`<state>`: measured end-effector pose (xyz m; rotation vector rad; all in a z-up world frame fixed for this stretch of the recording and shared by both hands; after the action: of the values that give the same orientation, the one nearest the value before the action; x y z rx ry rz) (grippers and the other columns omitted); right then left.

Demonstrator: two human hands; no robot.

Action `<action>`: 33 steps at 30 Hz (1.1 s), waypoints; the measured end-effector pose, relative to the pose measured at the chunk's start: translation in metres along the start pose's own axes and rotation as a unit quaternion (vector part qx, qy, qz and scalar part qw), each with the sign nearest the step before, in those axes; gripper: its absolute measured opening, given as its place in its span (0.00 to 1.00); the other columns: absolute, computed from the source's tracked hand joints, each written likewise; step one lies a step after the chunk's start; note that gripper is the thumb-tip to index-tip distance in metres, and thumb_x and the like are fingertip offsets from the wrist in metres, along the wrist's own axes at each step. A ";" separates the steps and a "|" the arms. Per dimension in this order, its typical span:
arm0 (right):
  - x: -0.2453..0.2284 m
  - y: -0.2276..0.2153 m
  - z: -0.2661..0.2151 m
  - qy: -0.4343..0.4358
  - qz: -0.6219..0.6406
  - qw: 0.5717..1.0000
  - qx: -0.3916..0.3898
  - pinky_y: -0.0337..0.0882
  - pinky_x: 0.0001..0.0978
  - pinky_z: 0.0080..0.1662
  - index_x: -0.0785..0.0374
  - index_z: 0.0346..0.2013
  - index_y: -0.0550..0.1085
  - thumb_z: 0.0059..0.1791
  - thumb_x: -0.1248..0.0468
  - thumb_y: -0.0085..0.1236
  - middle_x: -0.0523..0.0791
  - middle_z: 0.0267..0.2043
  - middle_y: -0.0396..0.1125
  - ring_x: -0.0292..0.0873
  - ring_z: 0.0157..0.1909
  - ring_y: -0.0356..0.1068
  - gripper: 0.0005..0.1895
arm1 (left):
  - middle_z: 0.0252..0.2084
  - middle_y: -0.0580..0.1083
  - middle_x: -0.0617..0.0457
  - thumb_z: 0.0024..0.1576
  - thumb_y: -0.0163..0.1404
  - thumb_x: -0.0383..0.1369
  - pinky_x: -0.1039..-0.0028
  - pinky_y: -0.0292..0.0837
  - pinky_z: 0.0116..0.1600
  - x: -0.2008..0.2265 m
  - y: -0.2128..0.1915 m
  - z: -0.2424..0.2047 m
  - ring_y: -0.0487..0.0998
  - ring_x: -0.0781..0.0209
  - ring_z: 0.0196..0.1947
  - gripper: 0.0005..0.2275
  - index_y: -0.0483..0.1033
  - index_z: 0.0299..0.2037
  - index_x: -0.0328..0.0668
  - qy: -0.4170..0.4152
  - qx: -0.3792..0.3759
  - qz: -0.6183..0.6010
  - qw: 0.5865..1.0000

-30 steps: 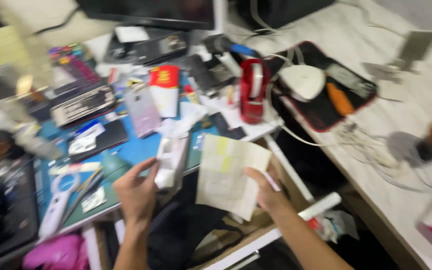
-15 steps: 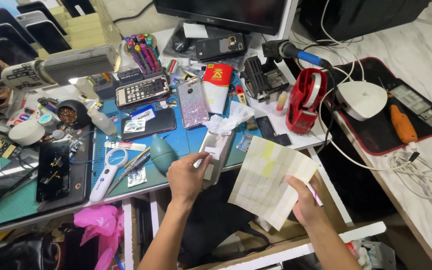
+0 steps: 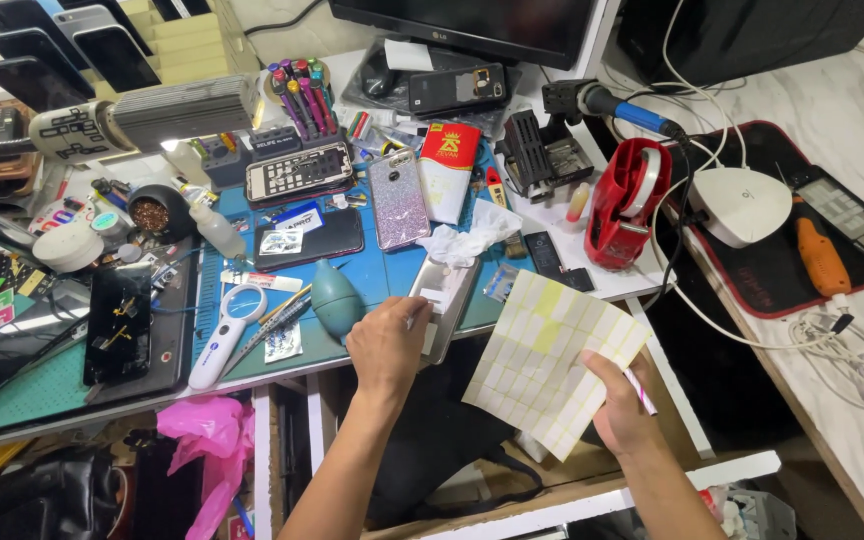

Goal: Writing notes in a notebook and labeling a mobile phone battery component at a repair station.

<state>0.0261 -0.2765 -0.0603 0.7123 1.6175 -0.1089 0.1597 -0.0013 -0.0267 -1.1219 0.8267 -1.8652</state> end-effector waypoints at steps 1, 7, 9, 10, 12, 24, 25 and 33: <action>0.000 0.000 0.000 0.002 0.002 1.000 0.001 0.73 0.52 0.58 0.63 0.54 0.74 0.45 0.69 0.54 0.50 0.55 0.73 0.53 0.60 0.72 0.22 | 0.32 0.79 0.63 0.59 0.55 0.44 0.57 0.65 0.23 -0.002 0.001 0.000 0.79 0.48 0.25 0.07 0.85 0.36 0.60 -0.014 -0.004 -0.003 1.000; 0.002 -0.003 0.002 -0.006 0.003 1.000 -0.004 0.73 0.53 0.58 0.64 0.56 0.73 0.45 0.69 0.54 0.50 0.56 0.73 0.53 0.60 0.71 0.23 | 0.34 0.81 0.63 0.60 0.55 0.44 0.59 0.66 0.23 0.001 0.002 0.001 0.80 0.51 0.27 0.07 0.85 0.36 0.60 -0.018 -0.004 0.001 1.000; 0.002 -0.003 0.002 -0.002 0.001 1.000 0.002 0.73 0.53 0.58 0.63 0.55 0.74 0.45 0.69 0.54 0.50 0.56 0.73 0.53 0.60 0.72 0.23 | 0.33 0.80 0.63 0.60 0.54 0.44 0.59 0.64 0.21 0.000 0.004 0.001 0.80 0.50 0.25 0.07 0.84 0.35 0.60 -0.012 0.002 0.017 1.000; 0.000 -0.001 0.001 0.002 0.004 1.000 0.000 0.73 0.54 0.58 0.64 0.55 0.73 0.44 0.69 0.54 0.50 0.55 0.73 0.54 0.60 0.72 0.23 | 0.32 0.79 0.64 0.60 0.54 0.44 0.59 0.63 0.21 0.001 0.005 0.002 0.79 0.51 0.23 0.07 0.84 0.35 0.60 -0.006 0.003 0.022 1.000; 0.001 0.000 0.001 0.006 0.008 1.000 -0.002 0.74 0.54 0.57 0.64 0.55 0.73 0.44 0.70 0.54 0.51 0.55 0.73 0.55 0.59 0.72 0.23 | 0.30 0.78 0.65 0.60 0.54 0.44 0.60 0.62 0.20 0.002 0.006 0.002 0.78 0.52 0.22 0.07 0.84 0.35 0.60 0.001 0.004 0.029 1.000; 0.000 -0.002 0.000 0.007 0.004 1.000 0.008 0.73 0.50 0.57 0.65 0.54 0.74 0.45 0.70 0.54 0.50 0.53 0.73 0.52 0.58 0.72 0.21 | 0.31 0.74 0.68 0.60 0.53 0.43 0.66 0.54 0.15 0.007 0.010 -0.003 0.71 0.52 0.13 0.11 0.80 0.26 0.57 0.032 0.059 0.094 0.993; 0.000 -0.002 0.001 0.002 0.004 1.000 0.002 0.74 0.51 0.57 0.64 0.53 0.74 0.45 0.70 0.54 0.49 0.53 0.73 0.52 0.58 0.72 0.21 | 0.34 0.71 0.64 0.61 0.52 0.46 0.64 0.53 0.15 0.004 0.013 -0.001 0.69 0.50 0.13 0.13 0.79 0.25 0.56 0.019 0.031 0.093 0.995; -0.001 -0.005 0.000 0.005 0.007 1.000 0.015 0.74 0.51 0.57 0.64 0.53 0.74 0.44 0.70 0.54 0.51 0.53 0.73 0.53 0.58 0.72 0.21 | 0.47 0.77 0.54 0.60 0.58 0.37 0.65 0.66 0.25 0.044 -0.054 -0.013 0.75 0.53 0.31 0.06 0.79 0.45 0.51 0.152 0.106 0.083 0.979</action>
<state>0.0239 -0.2811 -0.0612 0.7486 1.6226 -0.1200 0.1187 -0.0125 0.0304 -0.6259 0.8383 -1.9562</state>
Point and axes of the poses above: each hand's wrist, its own z-axis towards the middle knuckle, its own y-axis out of the palm, x = y × z, the point moved 9 cm from there along z, towards the middle knuckle
